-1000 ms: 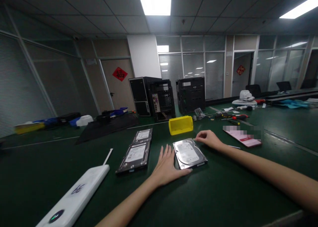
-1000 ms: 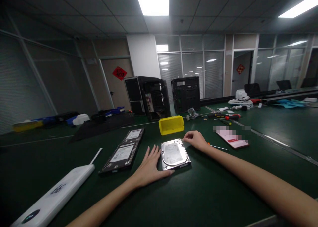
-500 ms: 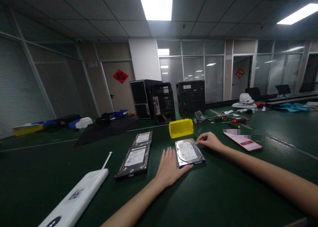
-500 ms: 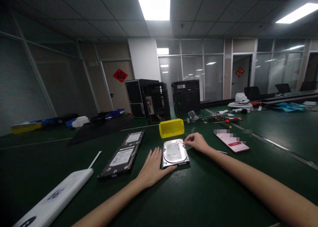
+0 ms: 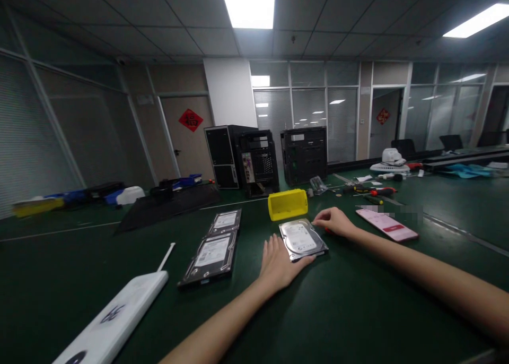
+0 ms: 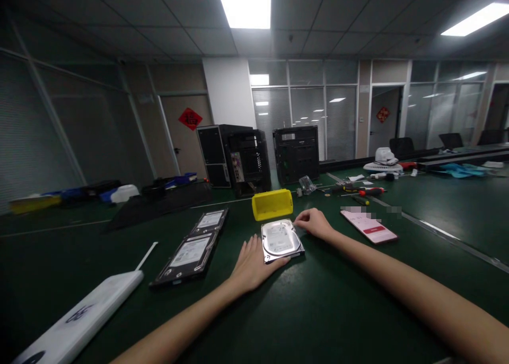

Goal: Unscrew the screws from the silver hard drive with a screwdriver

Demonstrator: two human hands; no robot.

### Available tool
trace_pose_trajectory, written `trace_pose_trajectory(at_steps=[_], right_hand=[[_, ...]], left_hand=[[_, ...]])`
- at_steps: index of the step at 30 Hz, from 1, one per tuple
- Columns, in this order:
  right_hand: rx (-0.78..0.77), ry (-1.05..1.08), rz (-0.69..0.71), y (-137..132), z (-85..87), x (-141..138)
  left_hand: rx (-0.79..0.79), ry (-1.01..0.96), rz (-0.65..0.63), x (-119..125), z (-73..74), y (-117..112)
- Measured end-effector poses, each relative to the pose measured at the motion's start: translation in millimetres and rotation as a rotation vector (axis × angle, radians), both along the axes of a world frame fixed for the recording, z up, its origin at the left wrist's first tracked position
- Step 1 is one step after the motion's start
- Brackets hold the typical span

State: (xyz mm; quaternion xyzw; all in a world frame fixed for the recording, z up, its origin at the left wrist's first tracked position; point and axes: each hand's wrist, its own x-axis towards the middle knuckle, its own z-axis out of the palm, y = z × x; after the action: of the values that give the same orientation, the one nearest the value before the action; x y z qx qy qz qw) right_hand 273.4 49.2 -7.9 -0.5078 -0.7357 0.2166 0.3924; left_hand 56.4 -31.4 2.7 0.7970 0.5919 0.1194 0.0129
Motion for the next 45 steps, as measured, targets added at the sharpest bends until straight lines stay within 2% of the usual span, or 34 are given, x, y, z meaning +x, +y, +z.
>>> trace_pose_trajectory(at_steps=[6, 15, 24, 29, 36, 45], right_hand=[[-0.017, -0.033, 0.039, 6, -0.3, -4], [0.016, -0.054, -0.025, -4, 0.7, -10], [0.052, -0.017, -0.044, -13, -7.7, -9], [0.05, -0.018, -0.038, -12, -12.7, -9], [0.129, -0.044, -0.102, -14, -21.7, -13], [0.236, -0.183, -0.028, -26, -15.6, -15]], left_hand=[[-0.01, -0.018, -0.009, -2, -0.2, 2], [0.035, -0.014, 0.012, -3, -9.4, 4], [0.009, -0.006, 0.014, -3, -4.0, -4], [0.018, 0.009, 0.008, -5, -7.9, -4], [0.003, 0.0, -0.002, -6, -5.7, -7], [-0.002, 0.008, -0.002, -7, -2.9, -9]])
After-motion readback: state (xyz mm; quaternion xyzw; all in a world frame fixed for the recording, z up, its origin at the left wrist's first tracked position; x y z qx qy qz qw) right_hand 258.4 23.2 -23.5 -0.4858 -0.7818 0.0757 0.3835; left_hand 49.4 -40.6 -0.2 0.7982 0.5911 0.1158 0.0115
